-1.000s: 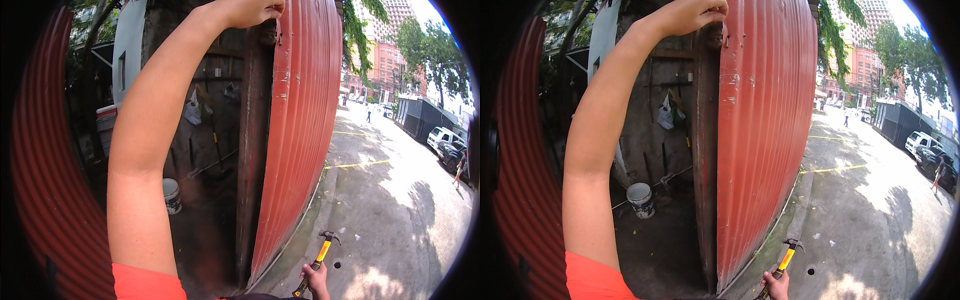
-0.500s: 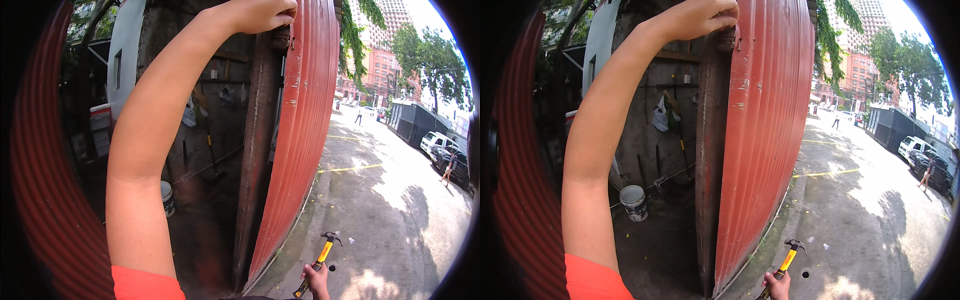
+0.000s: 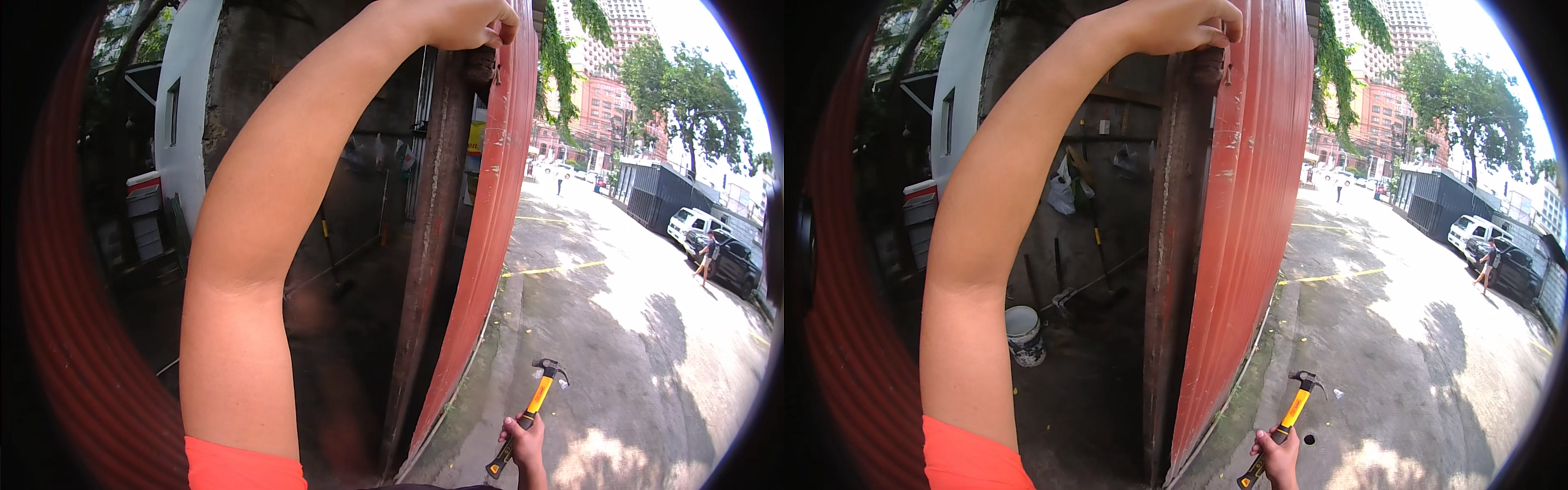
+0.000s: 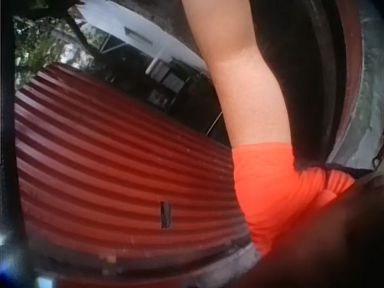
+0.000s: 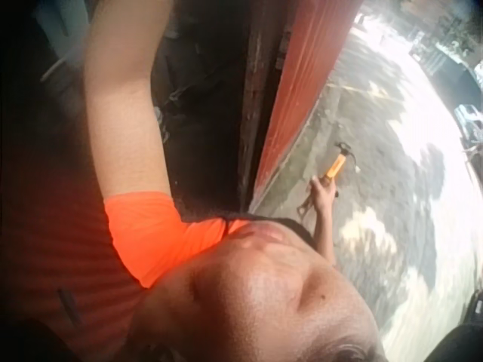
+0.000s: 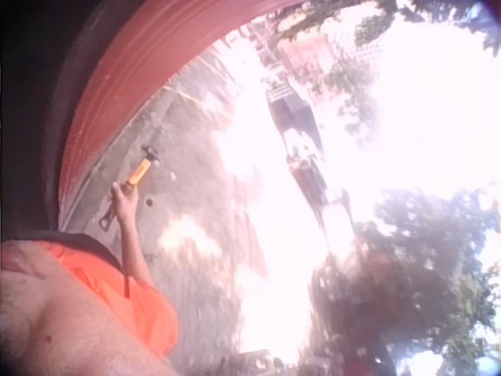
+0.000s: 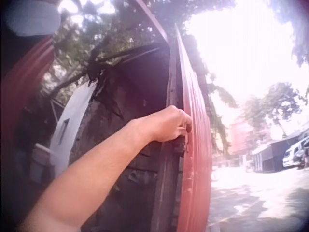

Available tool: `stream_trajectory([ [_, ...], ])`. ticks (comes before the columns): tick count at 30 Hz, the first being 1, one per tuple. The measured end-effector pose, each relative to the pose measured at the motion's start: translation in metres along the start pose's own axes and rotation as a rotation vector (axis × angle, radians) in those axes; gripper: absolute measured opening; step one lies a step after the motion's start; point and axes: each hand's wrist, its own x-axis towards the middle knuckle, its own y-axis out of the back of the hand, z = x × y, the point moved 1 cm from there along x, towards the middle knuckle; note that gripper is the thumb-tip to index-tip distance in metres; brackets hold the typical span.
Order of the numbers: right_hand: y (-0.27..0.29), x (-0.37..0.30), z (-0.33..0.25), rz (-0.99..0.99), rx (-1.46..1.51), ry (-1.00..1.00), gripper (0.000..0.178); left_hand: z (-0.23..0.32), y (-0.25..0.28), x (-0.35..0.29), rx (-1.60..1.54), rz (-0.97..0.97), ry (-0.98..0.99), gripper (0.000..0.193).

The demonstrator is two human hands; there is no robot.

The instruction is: The person uses a hammer to drive nails into a red corrugated metal gate. They repeatedly position nails and strike them with the hammer, occasionally bending the gate to align it with the frame.

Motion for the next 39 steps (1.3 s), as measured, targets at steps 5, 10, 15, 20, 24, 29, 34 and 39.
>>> stream_trajectory([
  [5,-0.012,-0.011,-0.022,0.018,-0.091,0.022,0.027,-0.003,-0.003,-0.001,0.060,0.044,0.018,0.015],
  [10,-0.018,-0.027,-0.089,-0.100,-0.196,0.114,0.020,0.008,0.005,-0.013,-0.002,0.051,0.105,0.016],
  [15,-0.051,0.000,-0.174,-0.173,-0.112,0.528,0.034,-0.009,-0.014,-0.012,-0.183,0.128,0.099,0.019],
  [20,-0.127,0.041,-0.273,-0.194,-0.129,0.888,0.041,-0.012,-0.007,-0.036,-0.233,0.093,0.199,0.027],
  [24,-0.168,0.057,-0.325,-0.229,-0.102,0.935,0.039,-0.006,-0.004,-0.037,-0.207,0.046,0.196,0.025],
  [29,-0.190,0.082,-0.353,-0.256,-0.115,0.981,0.039,0.015,0.008,-0.008,-0.089,-0.060,0.268,0.023],
  [34,-0.210,0.082,-0.354,-0.222,-0.099,1.088,0.055,-0.007,0.015,-0.002,-0.159,-0.133,0.345,0.033],
  [39,-0.218,0.087,-0.350,-0.239,-0.120,1.119,0.056,0.014,0.003,-0.029,-0.200,-0.043,0.239,0.050],
])
